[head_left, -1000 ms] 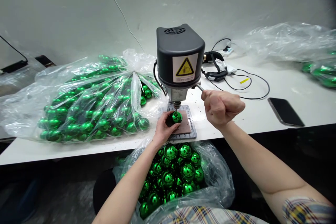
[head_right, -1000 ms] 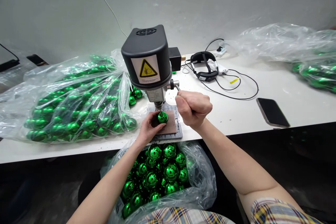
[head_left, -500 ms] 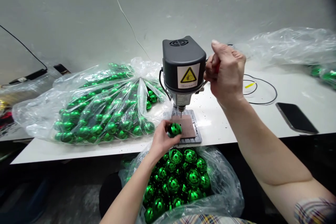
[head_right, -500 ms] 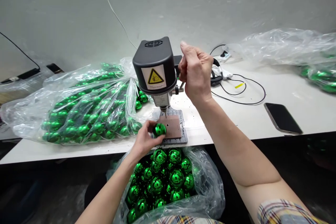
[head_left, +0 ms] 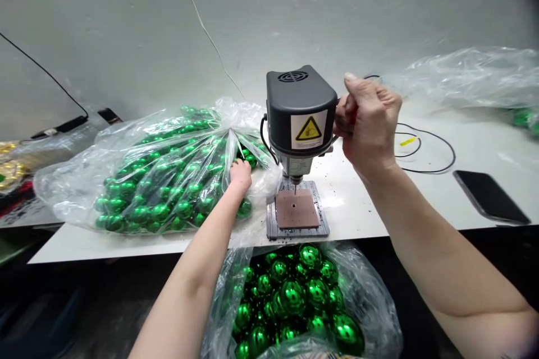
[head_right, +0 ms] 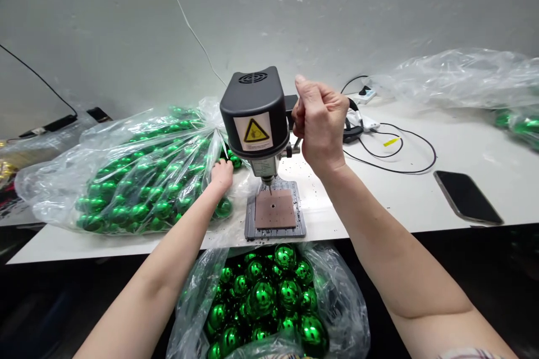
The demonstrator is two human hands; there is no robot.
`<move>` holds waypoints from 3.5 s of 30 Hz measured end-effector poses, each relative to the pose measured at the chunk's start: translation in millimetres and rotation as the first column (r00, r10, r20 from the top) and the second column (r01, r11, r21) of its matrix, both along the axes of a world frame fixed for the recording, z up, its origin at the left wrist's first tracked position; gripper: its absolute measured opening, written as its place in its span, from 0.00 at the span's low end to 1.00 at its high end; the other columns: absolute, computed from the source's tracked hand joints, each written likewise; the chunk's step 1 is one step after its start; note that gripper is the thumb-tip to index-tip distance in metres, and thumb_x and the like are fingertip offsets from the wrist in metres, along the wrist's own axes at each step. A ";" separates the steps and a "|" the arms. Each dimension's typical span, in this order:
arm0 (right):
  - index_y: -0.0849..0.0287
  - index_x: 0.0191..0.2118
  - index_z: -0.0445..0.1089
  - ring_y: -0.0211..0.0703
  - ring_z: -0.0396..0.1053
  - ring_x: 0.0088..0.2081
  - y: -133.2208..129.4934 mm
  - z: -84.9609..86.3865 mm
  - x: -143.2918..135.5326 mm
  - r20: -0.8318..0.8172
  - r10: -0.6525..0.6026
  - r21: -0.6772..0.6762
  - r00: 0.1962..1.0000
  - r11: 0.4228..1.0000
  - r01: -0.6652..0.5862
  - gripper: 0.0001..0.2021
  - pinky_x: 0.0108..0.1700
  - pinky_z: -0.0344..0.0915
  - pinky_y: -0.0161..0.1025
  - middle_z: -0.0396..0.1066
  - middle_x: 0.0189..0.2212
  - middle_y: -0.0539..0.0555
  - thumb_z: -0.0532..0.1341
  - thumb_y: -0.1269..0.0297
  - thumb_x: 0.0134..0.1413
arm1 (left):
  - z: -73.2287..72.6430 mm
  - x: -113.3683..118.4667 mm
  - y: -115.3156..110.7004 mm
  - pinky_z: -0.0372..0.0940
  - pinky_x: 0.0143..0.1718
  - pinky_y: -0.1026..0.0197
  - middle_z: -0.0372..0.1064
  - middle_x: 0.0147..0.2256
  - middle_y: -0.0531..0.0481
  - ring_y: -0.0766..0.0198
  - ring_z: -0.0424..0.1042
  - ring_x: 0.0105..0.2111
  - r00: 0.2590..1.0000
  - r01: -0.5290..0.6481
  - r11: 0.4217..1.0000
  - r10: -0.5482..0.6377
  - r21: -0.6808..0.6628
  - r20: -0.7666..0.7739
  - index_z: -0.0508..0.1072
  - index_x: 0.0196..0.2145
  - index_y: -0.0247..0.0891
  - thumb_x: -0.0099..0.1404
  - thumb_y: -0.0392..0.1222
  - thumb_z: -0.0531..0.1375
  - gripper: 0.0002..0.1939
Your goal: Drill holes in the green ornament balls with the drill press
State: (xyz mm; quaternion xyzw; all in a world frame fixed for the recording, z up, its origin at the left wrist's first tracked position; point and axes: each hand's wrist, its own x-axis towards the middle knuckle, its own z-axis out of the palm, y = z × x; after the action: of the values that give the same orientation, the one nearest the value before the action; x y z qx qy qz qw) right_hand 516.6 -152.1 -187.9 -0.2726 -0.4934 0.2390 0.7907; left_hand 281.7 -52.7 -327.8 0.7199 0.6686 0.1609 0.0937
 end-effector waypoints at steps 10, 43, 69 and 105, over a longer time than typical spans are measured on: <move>0.55 0.16 0.54 0.30 0.43 0.13 -7.7 8.0 -7.6 -0.030 -0.008 -0.012 1.000 1.000 0.008 0.26 0.15 0.40 0.38 0.49 0.11 0.44 0.65 0.53 0.57 | 21.1 -7.8 -84.5 0.72 0.42 0.53 0.75 0.42 0.42 0.59 0.76 0.37 0.148 0.397 0.872 0.246 -0.286 0.958 0.73 0.47 0.37 0.59 0.51 0.68 0.22; 0.54 0.18 0.49 0.30 0.44 0.14 -5.2 6.0 -2.1 0.031 -0.050 -0.051 0.998 0.997 0.051 0.29 0.16 0.44 0.38 0.49 0.12 0.44 0.62 0.43 0.58 | -54.2 50.0 -125.7 0.64 0.34 0.62 0.71 0.41 0.47 0.64 0.68 0.34 0.636 0.338 0.931 -0.336 0.140 0.694 0.73 0.51 0.37 0.55 0.41 0.70 0.25; 0.60 0.16 0.46 0.28 0.47 0.15 -46.2 -76.8 -7.0 0.182 -0.212 0.481 0.960 0.871 0.101 0.24 0.20 0.44 0.36 0.48 0.12 0.45 0.58 0.75 0.58 | -66.0 49.4 -126.3 0.68 0.40 0.57 0.72 0.37 0.48 0.59 0.71 0.39 0.610 0.347 0.932 -0.312 0.109 0.729 0.71 0.54 0.37 0.56 0.42 0.71 0.29; 0.55 0.16 0.56 0.31 0.46 0.14 -5.4 1.6 -7.0 -0.061 -0.039 0.003 0.997 0.999 0.040 0.24 0.13 0.39 0.37 0.50 0.12 0.45 0.65 0.55 0.57 | 4.0 -7.6 1.8 0.64 0.54 0.45 0.69 0.47 0.34 0.42 0.69 0.53 0.995 0.081 0.997 -0.082 0.012 0.055 0.73 0.45 0.34 0.57 0.32 0.66 0.17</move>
State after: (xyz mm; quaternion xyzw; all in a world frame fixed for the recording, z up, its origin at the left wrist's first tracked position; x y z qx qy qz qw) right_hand 509.6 -157.5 -186.3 -0.2732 -0.4643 0.2304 0.8104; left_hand 274.2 -50.9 -323.9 0.7423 0.6350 0.1800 0.1153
